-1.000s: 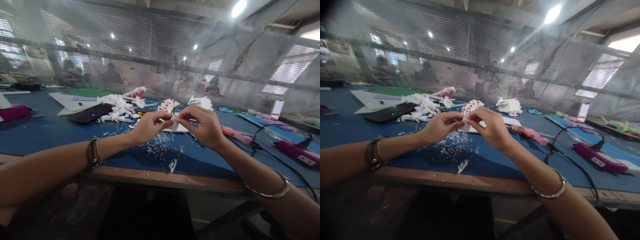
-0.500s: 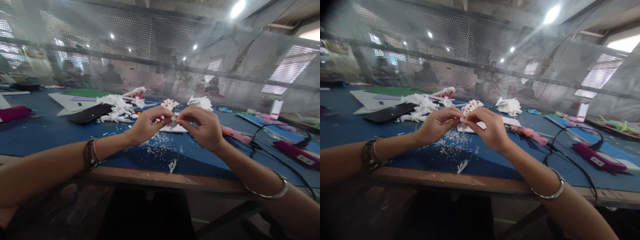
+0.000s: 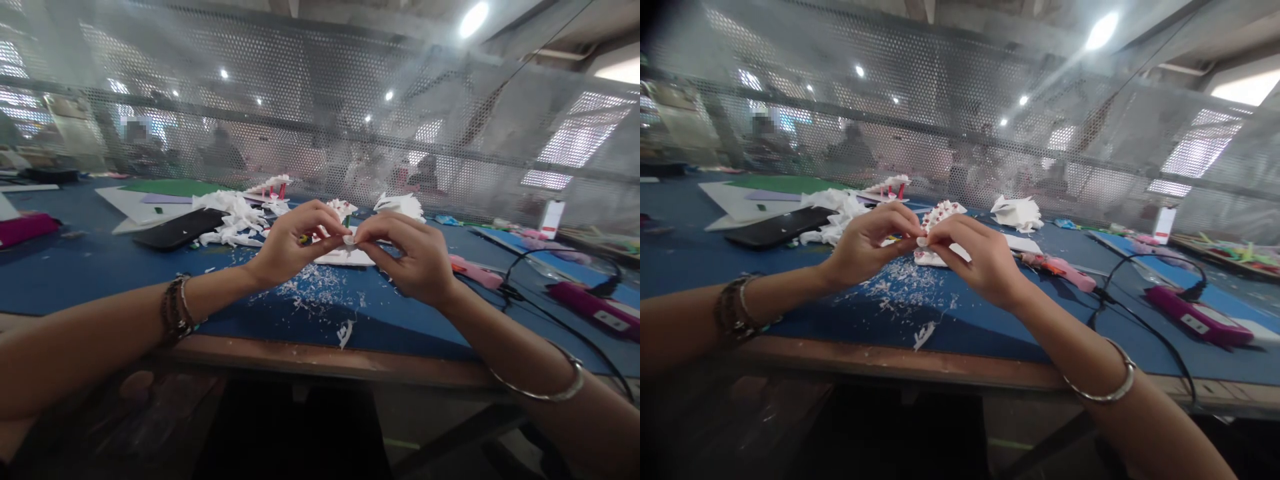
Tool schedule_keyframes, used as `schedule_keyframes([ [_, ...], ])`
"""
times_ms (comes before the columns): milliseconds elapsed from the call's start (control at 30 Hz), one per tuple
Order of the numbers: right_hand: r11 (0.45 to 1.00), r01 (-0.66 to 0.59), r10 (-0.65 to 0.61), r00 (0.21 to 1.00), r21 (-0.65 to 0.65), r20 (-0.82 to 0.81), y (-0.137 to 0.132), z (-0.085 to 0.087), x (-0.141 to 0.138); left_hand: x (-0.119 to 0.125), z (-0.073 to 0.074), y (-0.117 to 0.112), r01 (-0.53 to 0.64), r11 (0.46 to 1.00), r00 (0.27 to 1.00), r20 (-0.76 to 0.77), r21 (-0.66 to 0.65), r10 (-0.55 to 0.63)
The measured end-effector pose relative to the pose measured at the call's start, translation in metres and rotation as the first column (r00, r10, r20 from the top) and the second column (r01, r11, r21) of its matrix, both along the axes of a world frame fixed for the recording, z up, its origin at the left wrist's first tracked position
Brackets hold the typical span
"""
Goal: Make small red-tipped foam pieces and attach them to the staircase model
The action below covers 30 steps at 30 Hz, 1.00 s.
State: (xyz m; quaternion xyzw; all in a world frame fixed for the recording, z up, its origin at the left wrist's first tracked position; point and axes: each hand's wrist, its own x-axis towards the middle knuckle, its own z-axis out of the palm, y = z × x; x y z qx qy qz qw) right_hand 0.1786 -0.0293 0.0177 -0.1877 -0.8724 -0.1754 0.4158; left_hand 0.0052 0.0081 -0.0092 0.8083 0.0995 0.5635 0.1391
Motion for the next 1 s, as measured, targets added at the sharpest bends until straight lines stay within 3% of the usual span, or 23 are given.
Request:
schedule_keyframes([
  [100,1.0,-0.009,0.009,1.0,0.006,0.008,0.0001,0.0,0.0,0.0006,-0.0015,-0.0019,-0.042,0.999,0.999,0.008,-0.017,0.042],
  [267,0.999,-0.023,0.022,1.0,0.039,0.022,-0.0011,-0.0009,-0.0008,-0.001,-0.0007,-0.0047,-0.151,0.984,0.989,0.017,0.089,0.15],
  [700,1.0,0.01,-0.01,0.999,-0.007,-0.037,0.003,-0.0016,0.0,-0.0013,-0.0005,-0.0068,-0.129,0.987,0.986,-0.092,0.099,0.138],
  [1000,1.0,0.002,-0.002,1.0,-0.01,-0.02,0.0024,-0.0036,0.0013,-0.0009,-0.0005,-0.0071,-0.129,0.977,0.985,-0.088,0.17,0.146],
])
